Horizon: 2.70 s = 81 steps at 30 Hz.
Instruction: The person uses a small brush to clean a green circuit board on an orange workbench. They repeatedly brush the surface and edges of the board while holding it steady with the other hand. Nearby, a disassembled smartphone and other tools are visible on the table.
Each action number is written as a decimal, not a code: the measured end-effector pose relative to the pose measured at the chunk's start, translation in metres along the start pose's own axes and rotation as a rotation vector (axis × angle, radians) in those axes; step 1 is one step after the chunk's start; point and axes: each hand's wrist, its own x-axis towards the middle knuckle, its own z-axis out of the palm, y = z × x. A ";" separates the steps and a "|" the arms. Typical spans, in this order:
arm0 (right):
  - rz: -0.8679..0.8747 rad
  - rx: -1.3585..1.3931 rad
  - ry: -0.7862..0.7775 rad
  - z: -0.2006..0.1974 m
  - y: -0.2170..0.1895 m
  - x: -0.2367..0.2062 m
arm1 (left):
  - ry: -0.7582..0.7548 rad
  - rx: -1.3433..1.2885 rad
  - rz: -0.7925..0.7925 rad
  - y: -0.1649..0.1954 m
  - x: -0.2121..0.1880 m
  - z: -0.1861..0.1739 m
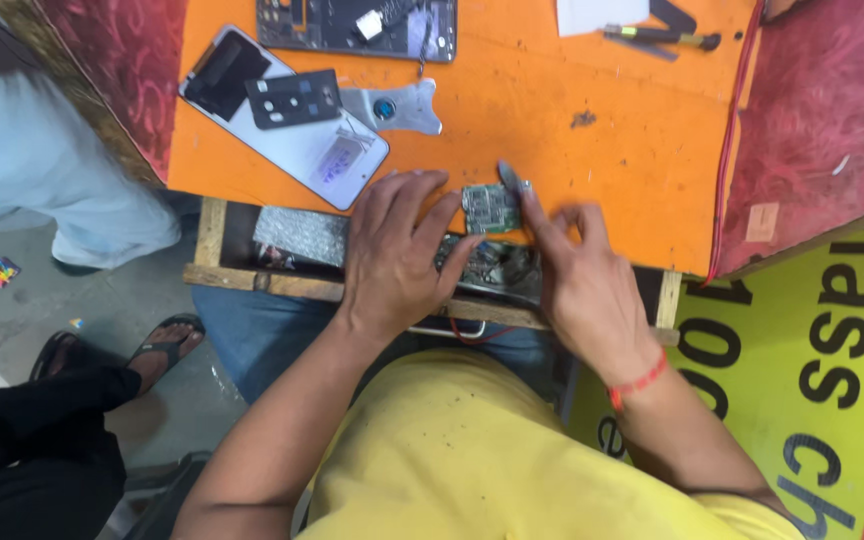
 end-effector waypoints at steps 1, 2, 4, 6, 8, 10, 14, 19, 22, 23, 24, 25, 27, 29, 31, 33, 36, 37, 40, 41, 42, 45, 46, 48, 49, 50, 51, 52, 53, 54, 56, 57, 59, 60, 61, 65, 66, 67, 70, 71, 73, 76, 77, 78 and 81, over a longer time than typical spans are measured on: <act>0.017 0.015 -0.028 0.001 0.000 -0.002 | -0.023 0.007 -0.020 0.001 0.000 0.000; 0.033 0.027 -0.053 0.002 0.000 -0.004 | -0.041 0.014 -0.036 0.003 0.000 -0.001; 0.027 0.049 -0.058 0.000 -0.002 -0.007 | -0.052 0.060 -0.018 0.004 0.004 0.000; -0.019 0.087 -0.066 -0.004 -0.005 -0.013 | -0.057 0.143 0.006 0.006 0.007 0.001; 0.022 0.069 -0.037 -0.007 -0.005 -0.015 | -0.052 0.122 -0.006 0.006 0.008 0.002; 0.054 0.054 -0.042 -0.009 -0.004 -0.015 | -0.067 0.108 -0.028 0.007 0.007 0.002; 0.073 0.031 -0.085 -0.009 0.002 -0.012 | -0.060 0.072 -0.040 0.005 0.005 0.003; 0.074 0.037 -0.075 -0.013 0.004 -0.007 | -0.070 0.072 -0.037 0.004 0.005 0.004; 0.026 0.034 -0.028 -0.015 0.003 -0.008 | -0.064 0.080 -0.033 0.003 0.006 0.004; 0.012 0.036 0.002 -0.015 0.003 -0.008 | -0.064 0.076 -0.038 0.003 0.006 0.004; 0.001 0.043 0.038 -0.014 0.003 -0.009 | -0.067 0.076 -0.036 0.003 0.005 0.004; -0.011 0.068 -0.009 -0.013 0.003 -0.009 | -0.073 0.080 -0.038 0.003 0.004 0.003; -0.041 0.111 -0.097 -0.011 0.003 -0.010 | -0.074 0.086 -0.037 0.002 0.005 0.004; 0.003 0.072 -0.032 -0.010 0.003 -0.010 | -0.071 0.072 -0.034 0.001 0.004 0.004; -0.010 0.045 -0.033 -0.009 0.002 -0.007 | -0.056 0.079 -0.037 0.001 0.005 0.004; -0.040 0.032 -0.094 -0.009 -0.001 -0.004 | -0.057 0.090 -0.024 0.001 0.005 0.004; -0.078 0.069 -0.096 -0.012 -0.008 -0.001 | -0.069 0.076 -0.026 0.000 0.006 0.003; -0.052 0.072 -0.061 -0.012 -0.009 0.001 | -0.076 0.071 -0.033 0.001 0.006 0.003; -0.043 0.092 -0.024 -0.013 -0.010 0.003 | -0.059 0.086 -0.034 0.001 0.008 0.004; -0.060 0.117 -0.085 -0.013 -0.009 0.003 | -0.060 0.100 -0.033 0.002 0.009 0.005; -0.068 0.149 -0.161 -0.013 -0.009 0.002 | -0.077 0.108 -0.043 0.003 0.009 0.006; -0.026 0.059 -0.015 -0.011 -0.005 0.001 | -0.065 0.107 -0.082 0.008 0.010 0.011; -0.008 0.037 -0.030 -0.011 -0.005 0.000 | -0.051 0.100 -0.076 0.009 0.011 0.012; 0.022 -0.001 -0.053 -0.010 -0.004 -0.001 | -0.021 0.097 -0.063 0.009 0.012 0.014; 0.001 0.017 -0.055 -0.010 -0.004 -0.001 | -0.006 0.103 -0.059 0.008 0.013 0.015; -0.008 0.037 -0.068 -0.011 -0.005 -0.001 | -0.004 0.098 -0.061 0.008 0.013 0.015; -0.010 0.054 -0.088 -0.011 -0.005 -0.001 | -0.007 0.086 -0.066 0.008 0.012 0.014; -0.005 0.052 -0.049 -0.012 -0.006 -0.001 | -0.020 0.080 -0.068 0.009 0.011 0.014; -0.011 0.050 -0.002 -0.012 -0.006 0.000 | -0.024 0.082 -0.067 0.009 0.010 0.014; -0.029 0.046 0.060 -0.013 -0.005 0.001 | -0.013 0.094 -0.057 0.008 0.010 0.014; -0.048 0.036 -0.063 -0.014 -0.004 0.003 | 0.009 0.088 -0.046 0.007 0.011 0.014; -0.045 0.032 -0.141 -0.014 -0.003 0.003 | 0.006 0.074 -0.049 0.008 0.010 0.014; 0.048 0.033 -0.029 -0.015 0.000 0.004 | 0.001 0.062 -0.059 0.008 0.010 0.014; 0.083 0.031 0.039 -0.015 0.002 0.006 | 0.012 0.063 -0.057 0.007 0.010 0.014; 0.026 0.042 -0.006 -0.015 0.003 0.004 | 0.008 0.072 -0.053 0.007 0.010 0.014; -0.046 0.073 -0.063 -0.014 0.004 -0.004 | -0.030 0.098 -0.041 0.003 0.009 0.013; -0.026 0.069 -0.049 -0.014 0.004 -0.005 | -0.039 0.095 -0.042 0.003 0.008 0.013; -0.016 0.065 -0.023 -0.013 0.003 -0.005 | -0.034 0.078 -0.045 0.003 0.008 0.013; -0.013 0.065 -0.010 -0.010 0.000 0.002 | -0.011 0.071 -0.046 0.002 0.008 0.012; -0.004 0.065 -0.067 -0.009 -0.001 0.003 | -0.016 0.073 -0.048 0.003 0.008 0.012; 0.028 0.073 -0.077 -0.010 -0.004 0.005 | -0.027 0.075 -0.050 0.004 0.007 0.011; 0.018 0.096 -0.018 -0.011 -0.004 0.005 | -0.021 0.091 -0.047 0.004 0.007 0.011; -0.019 0.109 -0.061 -0.012 -0.004 0.004 | -0.022 0.095 -0.046 0.004 0.007 0.011; -0.052 0.121 -0.107 -0.012 -0.004 0.001 | -0.027 0.095 -0.045 0.004 0.007 0.011; -0.009 0.071 0.006 -0.013 0.001 -0.001 | -0.015 0.097 -0.034 0.004 0.006 0.011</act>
